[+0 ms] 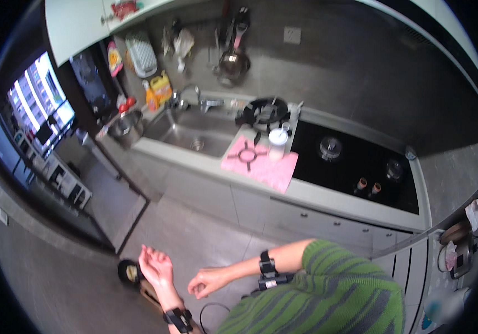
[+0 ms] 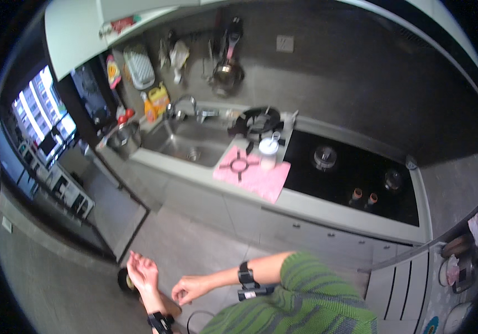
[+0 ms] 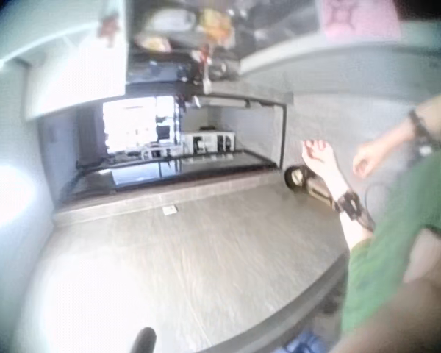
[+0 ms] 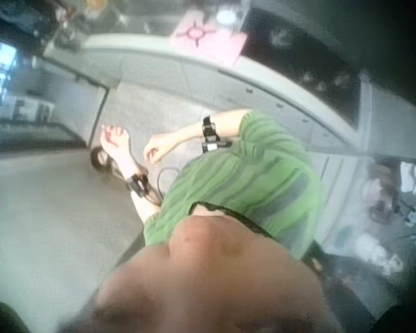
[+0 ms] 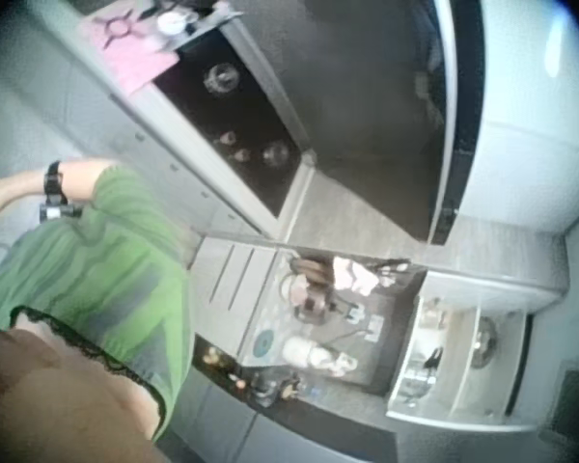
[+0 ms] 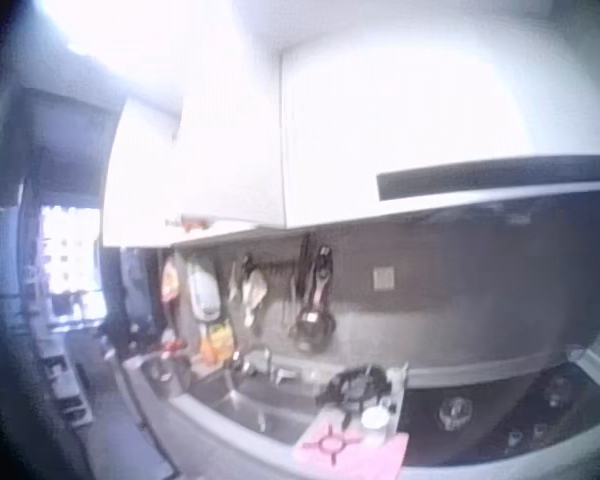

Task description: The person moves a bowl and pitcher between rooms, then returns to the kitchen to reorganize items in an overhead cabinet. They rearrange spice jars and packets on the shelf, then place a stove grate on the counter and handle a small snack item.

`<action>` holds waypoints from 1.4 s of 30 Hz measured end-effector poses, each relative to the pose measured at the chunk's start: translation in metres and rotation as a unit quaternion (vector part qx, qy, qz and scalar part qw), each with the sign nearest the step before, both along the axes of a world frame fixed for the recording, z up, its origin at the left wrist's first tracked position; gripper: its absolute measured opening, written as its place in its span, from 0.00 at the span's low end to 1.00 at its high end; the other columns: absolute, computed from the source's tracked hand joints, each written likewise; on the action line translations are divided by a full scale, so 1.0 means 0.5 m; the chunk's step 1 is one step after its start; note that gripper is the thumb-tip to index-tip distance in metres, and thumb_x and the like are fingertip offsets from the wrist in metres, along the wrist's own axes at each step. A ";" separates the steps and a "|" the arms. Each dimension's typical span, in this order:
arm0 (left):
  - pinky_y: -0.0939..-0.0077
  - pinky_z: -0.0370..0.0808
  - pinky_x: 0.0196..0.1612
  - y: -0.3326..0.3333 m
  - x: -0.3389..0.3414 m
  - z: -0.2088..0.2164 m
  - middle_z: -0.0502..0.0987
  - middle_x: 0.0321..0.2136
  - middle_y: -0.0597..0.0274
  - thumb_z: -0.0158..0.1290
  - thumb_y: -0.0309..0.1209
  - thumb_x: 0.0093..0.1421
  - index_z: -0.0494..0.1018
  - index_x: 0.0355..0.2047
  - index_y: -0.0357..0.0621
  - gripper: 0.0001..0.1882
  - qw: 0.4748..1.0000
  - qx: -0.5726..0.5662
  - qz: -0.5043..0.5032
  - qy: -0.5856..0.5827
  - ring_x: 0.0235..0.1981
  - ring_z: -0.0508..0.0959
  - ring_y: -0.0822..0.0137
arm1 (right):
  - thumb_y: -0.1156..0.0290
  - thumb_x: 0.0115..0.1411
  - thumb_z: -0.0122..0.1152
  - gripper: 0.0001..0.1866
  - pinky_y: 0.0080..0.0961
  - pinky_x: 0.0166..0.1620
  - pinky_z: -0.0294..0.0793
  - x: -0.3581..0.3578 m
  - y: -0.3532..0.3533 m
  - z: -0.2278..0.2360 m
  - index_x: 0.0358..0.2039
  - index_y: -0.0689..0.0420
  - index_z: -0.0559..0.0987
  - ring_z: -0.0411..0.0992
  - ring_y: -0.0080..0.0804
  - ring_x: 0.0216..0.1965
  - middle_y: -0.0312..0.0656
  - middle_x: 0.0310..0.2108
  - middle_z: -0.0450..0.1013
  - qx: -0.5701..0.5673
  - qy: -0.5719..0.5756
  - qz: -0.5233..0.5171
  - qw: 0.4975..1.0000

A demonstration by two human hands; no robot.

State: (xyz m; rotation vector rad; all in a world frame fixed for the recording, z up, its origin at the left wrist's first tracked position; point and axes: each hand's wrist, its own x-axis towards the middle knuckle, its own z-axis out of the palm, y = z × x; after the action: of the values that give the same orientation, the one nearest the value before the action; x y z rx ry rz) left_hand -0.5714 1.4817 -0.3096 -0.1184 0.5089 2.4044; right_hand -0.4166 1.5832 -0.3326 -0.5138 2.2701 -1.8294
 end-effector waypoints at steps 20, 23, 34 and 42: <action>0.75 0.67 0.29 0.325 0.153 -0.238 0.77 0.29 0.65 0.49 0.34 0.59 0.70 0.43 0.51 0.11 0.940 -0.068 -0.325 -0.085 0.23 0.71 0.72 | 0.62 0.62 0.56 0.16 0.22 0.44 0.72 0.285 0.446 -0.081 0.46 0.56 0.76 0.72 0.22 0.43 0.34 0.44 0.74 -0.182 -0.257 -0.298 0.901; 0.74 0.68 0.29 0.360 0.172 -0.217 0.77 0.28 0.65 0.48 0.34 0.61 0.71 0.42 0.48 0.10 0.921 -0.108 -0.366 -0.073 0.23 0.72 0.69 | 0.65 0.61 0.56 0.14 0.23 0.48 0.70 0.317 0.437 -0.081 0.45 0.56 0.77 0.71 0.22 0.44 0.34 0.44 0.74 -0.181 -0.224 -0.349 0.892; 0.78 0.69 0.29 0.313 0.167 -0.184 0.76 0.29 0.67 0.49 0.37 0.63 0.70 0.43 0.44 0.13 0.834 -0.137 -0.535 -0.004 0.23 0.69 0.74 | 0.67 0.61 0.56 0.13 0.24 0.53 0.67 0.386 0.156 -0.104 0.43 0.60 0.78 0.70 0.27 0.49 0.41 0.46 0.74 -0.279 -0.171 -0.575 0.750; 0.78 0.64 0.25 0.208 0.166 -0.201 0.68 0.19 0.76 0.47 0.48 0.62 0.71 0.28 0.56 0.14 0.762 -0.148 -0.630 0.025 0.19 0.65 0.76 | 0.60 0.60 0.58 0.17 0.20 0.46 0.68 0.368 -0.040 -0.144 0.44 0.57 0.78 0.70 0.21 0.42 0.35 0.40 0.75 -0.197 -0.143 -0.616 0.749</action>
State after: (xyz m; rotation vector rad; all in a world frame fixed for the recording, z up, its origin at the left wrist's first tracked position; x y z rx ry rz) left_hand -0.4885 1.5858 -0.4102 0.1319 0.6846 0.9866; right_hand -0.2328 1.5631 -0.4045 1.5292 2.0274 -2.5773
